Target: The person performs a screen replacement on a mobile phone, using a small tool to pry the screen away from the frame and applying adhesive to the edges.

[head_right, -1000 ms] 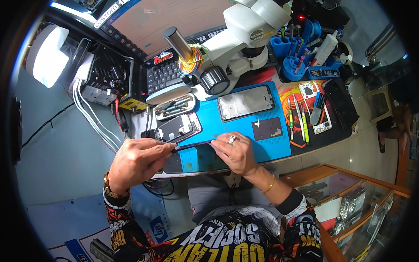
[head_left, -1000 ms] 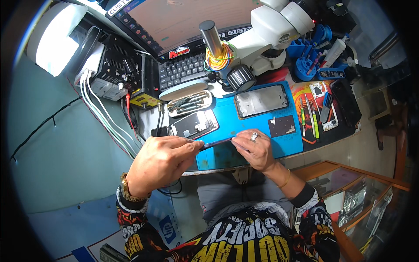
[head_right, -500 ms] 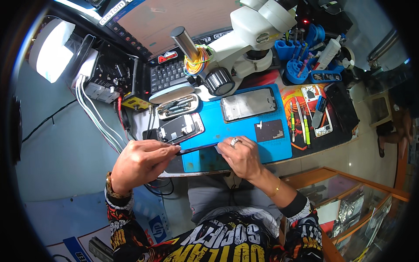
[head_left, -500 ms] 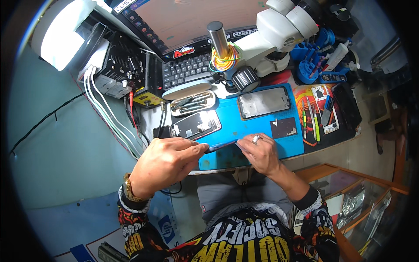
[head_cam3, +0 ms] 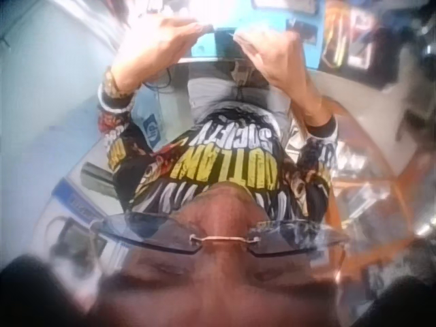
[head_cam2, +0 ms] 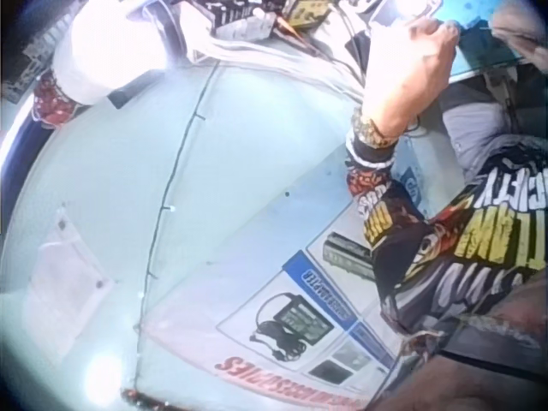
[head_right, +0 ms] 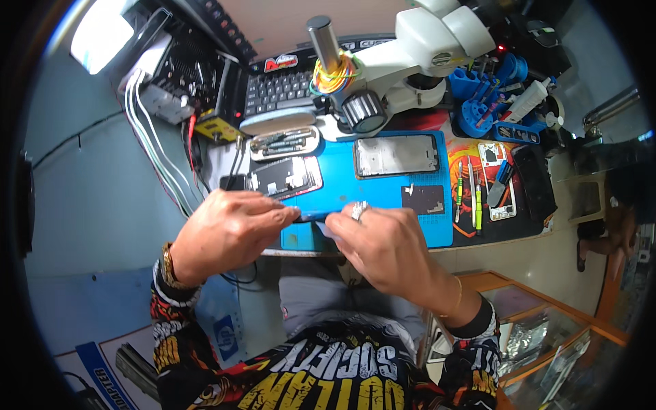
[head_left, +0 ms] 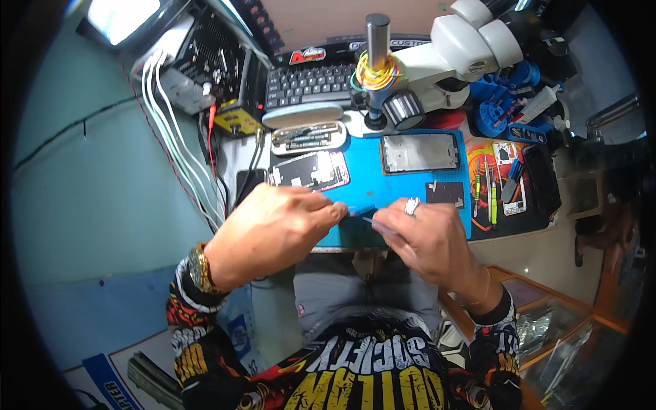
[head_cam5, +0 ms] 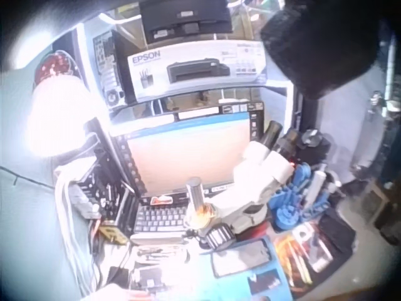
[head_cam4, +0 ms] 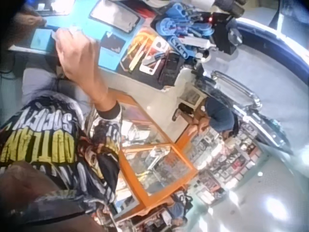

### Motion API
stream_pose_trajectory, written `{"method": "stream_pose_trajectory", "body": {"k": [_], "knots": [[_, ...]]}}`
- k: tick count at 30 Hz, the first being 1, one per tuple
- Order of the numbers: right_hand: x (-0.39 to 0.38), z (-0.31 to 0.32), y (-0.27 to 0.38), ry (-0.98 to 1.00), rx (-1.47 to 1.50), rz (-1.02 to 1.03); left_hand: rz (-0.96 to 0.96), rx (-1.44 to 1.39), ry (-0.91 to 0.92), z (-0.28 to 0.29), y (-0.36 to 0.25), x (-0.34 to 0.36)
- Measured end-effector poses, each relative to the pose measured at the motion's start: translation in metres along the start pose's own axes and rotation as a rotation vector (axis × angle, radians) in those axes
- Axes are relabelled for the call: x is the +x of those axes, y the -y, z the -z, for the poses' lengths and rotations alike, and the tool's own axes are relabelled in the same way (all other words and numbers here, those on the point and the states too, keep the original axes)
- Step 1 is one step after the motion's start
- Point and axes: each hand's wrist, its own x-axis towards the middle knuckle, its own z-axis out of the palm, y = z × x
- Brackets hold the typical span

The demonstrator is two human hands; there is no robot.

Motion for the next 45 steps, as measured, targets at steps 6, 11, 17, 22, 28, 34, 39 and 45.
{"method": "stream_pose_trajectory", "body": {"k": [6,11,17,22,28,34,39,45], "knots": [[0.012,0.014,0.006,0.107,-0.174,-0.006,-0.038,0.091,0.025,-0.001,-0.005,0.014],[0.016,0.018,0.011,0.189,-0.222,-0.012,-0.034,0.099,0.068,-0.003,-0.005,0.019],[0.014,0.023,0.021,0.210,-0.307,-0.027,-0.066,0.100,0.051,-0.004,-0.007,0.024],[0.016,0.025,0.025,0.214,-0.325,-0.021,-0.078,0.117,0.030,-0.005,-0.007,0.024],[0.013,0.023,0.024,0.167,-0.322,0.002,-0.067,0.123,0.046,-0.005,-0.008,0.025],[0.013,0.022,0.024,0.163,-0.352,-0.028,-0.072,0.126,0.038,-0.006,-0.009,0.025],[0.015,0.020,0.023,0.198,-0.355,-0.037,-0.061,0.104,0.051,-0.005,-0.009,0.025],[0.016,0.015,0.015,0.248,-0.382,-0.043,-0.030,0.100,0.113,-0.003,-0.011,0.029]]}}
